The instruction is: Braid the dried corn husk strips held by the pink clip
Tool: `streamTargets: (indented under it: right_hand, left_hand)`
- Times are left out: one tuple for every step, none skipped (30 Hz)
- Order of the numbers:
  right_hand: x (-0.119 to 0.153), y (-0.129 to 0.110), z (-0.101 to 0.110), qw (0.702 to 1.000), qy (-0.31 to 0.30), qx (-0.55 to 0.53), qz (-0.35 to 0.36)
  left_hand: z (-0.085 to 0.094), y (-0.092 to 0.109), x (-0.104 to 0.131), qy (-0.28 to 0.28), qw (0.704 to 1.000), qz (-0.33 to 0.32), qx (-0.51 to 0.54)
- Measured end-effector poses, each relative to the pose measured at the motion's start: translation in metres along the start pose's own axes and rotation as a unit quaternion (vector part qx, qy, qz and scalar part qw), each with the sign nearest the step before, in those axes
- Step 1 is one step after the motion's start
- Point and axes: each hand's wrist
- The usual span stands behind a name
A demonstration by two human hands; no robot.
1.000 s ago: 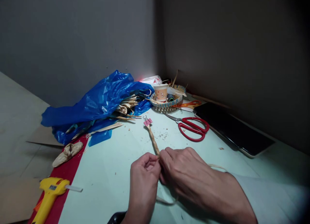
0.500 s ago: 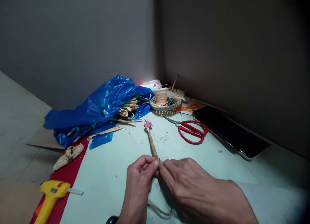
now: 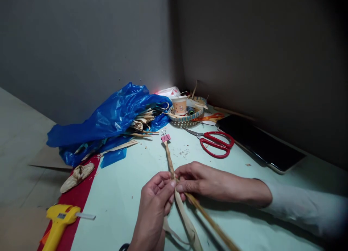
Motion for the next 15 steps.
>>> streamTargets:
  right_hand:
    - [-0.001,0.002,0.001,1.0,-0.006,-0.015,0.005]
    - [-0.001,0.003,0.002,1.0,-0.013,-0.018,0.008]
    - [0.0,0.003,0.005,1.0,-0.023,-0.016,0.008]
    - [0.001,0.003,0.007,0.999,-0.033,-0.016,0.006]
    - [0.003,0.002,0.01,0.999,-0.04,-0.016,0.003]
    - [0.004,0.002,0.013,0.999,-0.045,-0.016,-0.001]
    - [0.005,0.002,0.015,0.999,-0.045,-0.014,-0.006]
    - [0.006,0.001,0.016,0.999,-0.041,-0.01,-0.011]
    - [0.006,0.001,0.016,0.999,-0.034,-0.003,-0.015]
    - [0.006,0.001,0.016,1.0,-0.023,0.006,-0.017]
    - [0.006,0.001,0.016,1.0,-0.012,0.013,-0.018]
    - [0.006,0.001,0.015,1.0,-0.001,0.019,-0.018]
    - [0.005,0.001,0.014,0.999,0.01,0.024,-0.02]
    - [0.004,0.001,0.012,0.999,0.019,0.03,-0.024]
    - [0.003,0.001,0.01,0.998,0.032,0.037,-0.029]
  left_hand:
    - [-0.001,-0.001,0.0,-0.004,1.0,0.002,0.005]
    - [-0.002,-0.001,0.001,-0.009,1.0,0.004,0.006]
    - [-0.003,-0.002,0.001,-0.015,1.0,0.003,0.007]
    - [-0.003,-0.003,0.0,-0.021,1.0,-0.001,0.008]
    - [-0.003,-0.003,0.0,-0.024,1.0,-0.007,0.009]
    - [-0.002,-0.004,-0.001,-0.023,1.0,-0.013,0.007]
    - [-0.001,-0.004,-0.002,-0.021,1.0,-0.017,0.002]
    - [-0.001,-0.004,-0.002,-0.017,1.0,-0.021,-0.005]
    - [0.0,-0.003,-0.003,-0.011,1.0,-0.025,-0.016]
    - [0.001,-0.003,-0.003,-0.006,0.999,-0.029,-0.03]
    - [0.001,-0.003,-0.003,-0.002,0.998,-0.035,-0.046]
    - [0.001,-0.003,-0.003,0.0,0.997,-0.046,-0.06]
    - [0.001,-0.004,-0.002,0.0,0.995,-0.061,-0.075]
    - [0.0,-0.005,-0.001,-0.001,0.993,-0.077,-0.089]
    - [0.0,-0.006,0.0,0.0,0.991,-0.092,-0.102]
Point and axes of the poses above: each hand's wrist, its own x-axis away from the middle knuckle, its own z-axis out of the back of the hand, y = z × x, and after that the axes turned 13 degrees about x, right-handed
